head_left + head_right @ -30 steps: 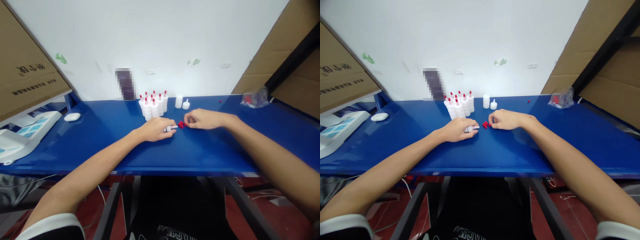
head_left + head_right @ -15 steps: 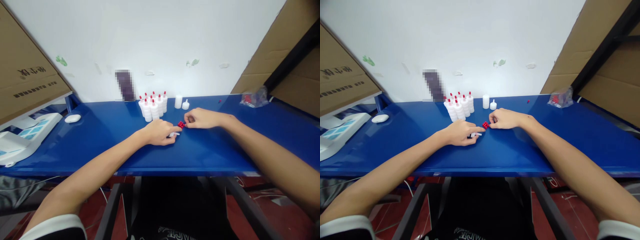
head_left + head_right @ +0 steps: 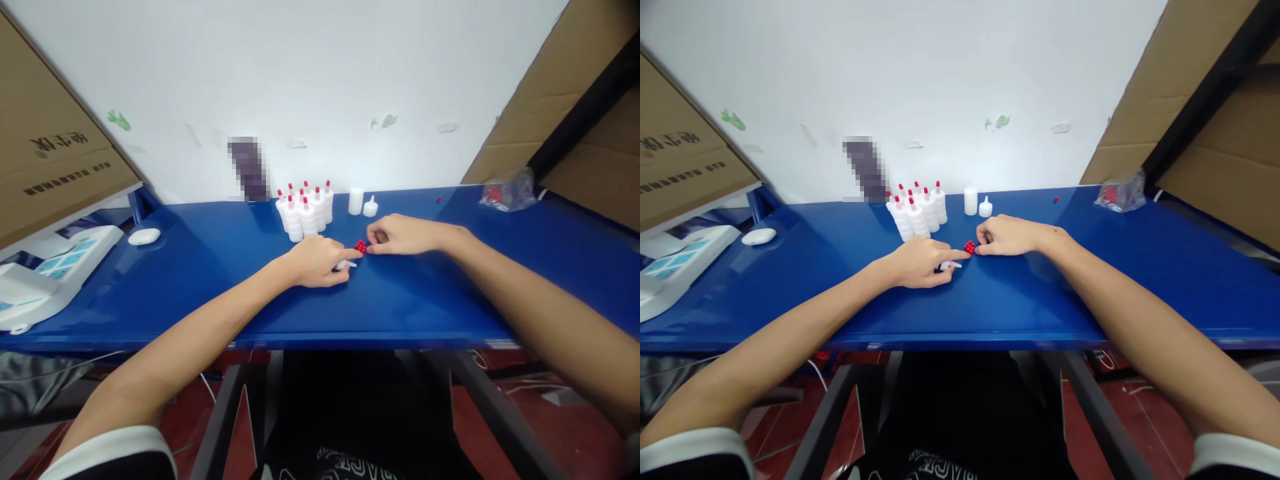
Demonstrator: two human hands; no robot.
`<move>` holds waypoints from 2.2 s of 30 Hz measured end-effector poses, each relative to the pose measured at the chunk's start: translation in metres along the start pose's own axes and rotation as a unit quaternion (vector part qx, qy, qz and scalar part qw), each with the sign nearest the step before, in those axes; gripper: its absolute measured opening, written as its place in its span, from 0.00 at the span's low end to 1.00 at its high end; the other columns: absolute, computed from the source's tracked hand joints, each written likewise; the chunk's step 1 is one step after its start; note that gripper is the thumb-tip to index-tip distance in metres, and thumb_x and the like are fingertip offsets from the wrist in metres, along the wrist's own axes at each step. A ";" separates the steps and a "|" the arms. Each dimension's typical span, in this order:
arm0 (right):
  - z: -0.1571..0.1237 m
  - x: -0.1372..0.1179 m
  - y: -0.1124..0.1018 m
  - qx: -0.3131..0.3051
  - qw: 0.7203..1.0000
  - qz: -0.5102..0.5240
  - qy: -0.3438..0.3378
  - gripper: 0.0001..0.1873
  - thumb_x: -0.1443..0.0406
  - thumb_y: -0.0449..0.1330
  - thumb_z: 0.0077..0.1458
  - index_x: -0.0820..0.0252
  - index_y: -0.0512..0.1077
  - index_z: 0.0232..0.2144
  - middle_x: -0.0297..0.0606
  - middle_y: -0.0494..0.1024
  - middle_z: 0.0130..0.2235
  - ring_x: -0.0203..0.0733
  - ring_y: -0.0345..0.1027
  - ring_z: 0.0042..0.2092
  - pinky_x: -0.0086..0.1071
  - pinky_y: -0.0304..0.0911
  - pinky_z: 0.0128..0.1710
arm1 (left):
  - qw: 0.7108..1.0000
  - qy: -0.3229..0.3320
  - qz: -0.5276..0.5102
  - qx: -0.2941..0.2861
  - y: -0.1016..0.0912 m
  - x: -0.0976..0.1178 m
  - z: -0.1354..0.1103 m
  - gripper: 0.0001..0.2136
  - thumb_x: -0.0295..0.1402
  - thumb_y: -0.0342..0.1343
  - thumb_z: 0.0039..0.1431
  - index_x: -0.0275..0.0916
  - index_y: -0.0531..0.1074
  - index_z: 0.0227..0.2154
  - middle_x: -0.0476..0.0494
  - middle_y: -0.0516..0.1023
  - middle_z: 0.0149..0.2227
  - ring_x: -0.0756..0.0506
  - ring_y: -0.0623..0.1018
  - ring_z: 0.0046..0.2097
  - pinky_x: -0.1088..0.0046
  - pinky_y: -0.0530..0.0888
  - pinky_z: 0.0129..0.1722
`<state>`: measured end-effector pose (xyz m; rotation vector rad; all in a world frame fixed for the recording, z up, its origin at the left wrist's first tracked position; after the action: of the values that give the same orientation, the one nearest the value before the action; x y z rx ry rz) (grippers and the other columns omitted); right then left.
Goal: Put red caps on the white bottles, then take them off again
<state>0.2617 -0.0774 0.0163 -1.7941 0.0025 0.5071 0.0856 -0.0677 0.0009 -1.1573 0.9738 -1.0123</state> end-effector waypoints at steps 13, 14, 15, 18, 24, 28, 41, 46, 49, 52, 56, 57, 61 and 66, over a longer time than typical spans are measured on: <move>0.000 0.002 0.001 -0.005 1.000 0.001 -0.006 0.14 0.54 0.60 0.58 0.57 0.69 0.28 0.35 0.73 0.27 0.39 0.62 0.28 0.37 0.52 0.31 | 0.999 -0.018 -0.042 0.003 -0.001 -0.008 -0.004 0.22 0.37 0.47 0.65 0.40 0.75 0.57 0.42 0.83 0.39 0.44 0.81 0.36 0.71 0.69 0.32; 0.000 0.003 0.001 -0.004 1.000 0.002 -0.011 0.14 0.54 0.60 0.58 0.57 0.69 0.27 0.35 0.73 0.27 0.39 0.62 0.28 0.37 0.52 0.31 | 0.999 -0.017 -0.048 0.007 -0.001 -0.009 -0.005 0.21 0.37 0.47 0.65 0.40 0.76 0.57 0.42 0.83 0.40 0.44 0.81 0.36 0.71 0.70 0.32; 0.000 0.003 0.000 0.003 1.000 0.000 -0.019 0.15 0.54 0.60 0.58 0.57 0.69 0.27 0.35 0.73 0.26 0.39 0.62 0.28 0.36 0.51 0.31 | 0.998 -0.016 -0.055 0.011 0.000 -0.009 -0.006 0.21 0.37 0.48 0.65 0.40 0.76 0.56 0.43 0.83 0.40 0.44 0.81 0.36 0.71 0.70 0.33; -0.004 -0.005 -0.009 0.087 0.994 -0.017 -0.061 0.16 0.55 0.59 0.59 0.56 0.65 0.23 0.32 0.68 0.22 0.37 0.58 0.26 0.36 0.49 0.31 | 0.997 -0.025 -0.064 0.047 0.002 -0.012 -0.008 0.22 0.38 0.47 0.68 0.41 0.71 0.61 0.43 0.84 0.42 0.45 0.81 0.37 0.72 0.70 0.32; -0.015 -0.044 -0.011 0.219 0.961 -0.015 -0.171 0.17 0.53 0.54 0.63 0.57 0.67 0.27 0.32 0.67 0.22 0.36 0.56 0.25 0.35 0.50 0.32 | 0.977 -0.098 -0.059 0.178 -0.003 -0.018 -0.011 0.25 0.43 0.46 0.72 0.40 0.58 0.68 0.41 0.82 0.45 0.46 0.80 0.37 0.72 0.73 0.33; -0.011 -0.052 -0.002 0.241 0.953 0.008 -0.186 0.15 0.57 0.51 0.64 0.57 0.68 0.28 0.34 0.69 0.24 0.37 0.58 0.26 0.35 0.50 0.32 | 0.968 -0.102 -0.089 0.210 -0.008 -0.021 -0.012 0.29 0.48 0.47 0.72 0.41 0.54 0.69 0.38 0.81 0.49 0.45 0.81 0.37 0.69 0.76 0.37; 0.016 0.063 -0.032 0.450 0.882 0.094 0.106 0.10 0.61 0.53 0.59 0.57 0.72 0.30 0.44 0.76 0.30 0.49 0.67 0.35 0.41 0.59 0.39 | 0.952 -0.084 -0.143 0.258 -0.015 -0.023 -0.017 0.08 0.31 0.41 0.61 0.40 0.64 0.39 0.44 0.76 0.34 0.46 0.73 0.31 0.66 0.71 0.34; 0.029 0.064 -0.031 0.449 0.882 0.058 0.131 0.09 0.61 0.55 0.59 0.57 0.74 0.33 0.46 0.79 0.34 0.51 0.69 0.37 0.41 0.58 0.38 | 0.960 -0.090 -0.142 0.223 -0.012 -0.021 -0.014 0.08 0.32 0.41 0.64 0.40 0.64 0.40 0.41 0.77 0.38 0.45 0.74 0.36 0.65 0.72 0.38; 0.030 0.065 -0.030 0.439 0.886 0.044 0.141 0.11 0.60 0.55 0.60 0.58 0.75 0.35 0.46 0.80 0.35 0.52 0.70 0.38 0.40 0.58 0.37 | 0.963 -0.081 -0.144 0.214 -0.012 -0.020 -0.012 0.09 0.35 0.41 0.69 0.40 0.66 0.41 0.40 0.77 0.39 0.44 0.75 0.39 0.65 0.73 0.40; 0.029 0.068 -0.029 0.431 0.891 0.042 0.137 0.12 0.58 0.56 0.60 0.58 0.76 0.36 0.46 0.80 0.35 0.51 0.70 0.38 0.39 0.58 0.37 | 0.967 -0.063 -0.139 0.202 -0.011 -0.019 -0.010 0.10 0.37 0.43 0.71 0.39 0.68 0.42 0.40 0.77 0.41 0.44 0.74 0.41 0.64 0.73 0.44; 0.029 0.072 -0.028 0.430 0.893 0.048 0.125 0.13 0.58 0.55 0.61 0.58 0.76 0.37 0.45 0.81 0.34 0.50 0.70 0.36 0.39 0.58 0.37 | 0.972 -0.048 -0.134 0.188 -0.007 -0.018 -0.008 0.11 0.38 0.44 0.72 0.39 0.69 0.46 0.39 0.77 0.45 0.43 0.74 0.46 0.62 0.72 0.50; 0.029 0.073 -0.028 0.430 0.893 0.048 0.123 0.13 0.58 0.55 0.61 0.58 0.76 0.37 0.45 0.81 0.34 0.50 0.70 0.36 0.39 0.58 0.37 | 0.973 -0.048 -0.134 0.182 -0.006 -0.019 -0.008 0.12 0.38 0.44 0.73 0.39 0.69 0.47 0.39 0.77 0.46 0.42 0.74 0.47 0.61 0.72 0.51; 0.032 0.070 -0.028 0.426 0.897 0.041 0.113 0.14 0.57 0.54 0.62 0.58 0.77 0.39 0.44 0.81 0.34 0.50 0.71 0.37 0.39 0.59 0.38 | 0.975 -0.049 -0.138 0.167 -0.003 -0.020 -0.008 0.13 0.39 0.44 0.73 0.39 0.69 0.49 0.39 0.76 0.48 0.42 0.73 0.48 0.61 0.72 0.52; 0.035 0.069 -0.026 0.411 0.905 0.035 0.099 0.16 0.56 0.55 0.63 0.58 0.77 0.40 0.45 0.81 0.36 0.50 0.70 0.37 0.39 0.59 0.39 | 0.975 -0.046 -0.125 0.177 -0.004 -0.021 -0.009 0.13 0.38 0.44 0.73 0.39 0.69 0.49 0.39 0.76 0.47 0.42 0.72 0.47 0.60 0.71 0.52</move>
<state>0.3189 -0.0201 0.0100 -1.0025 0.3727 0.2978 0.0711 -0.0505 0.0049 -1.0312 0.5525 -1.2645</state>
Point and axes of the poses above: each hand's wrist, its own z-axis towards the middle knuckle, its own y-axis out of the palm, x = y × z, the point moved 5 cm from there along z, towards the middle knuckle
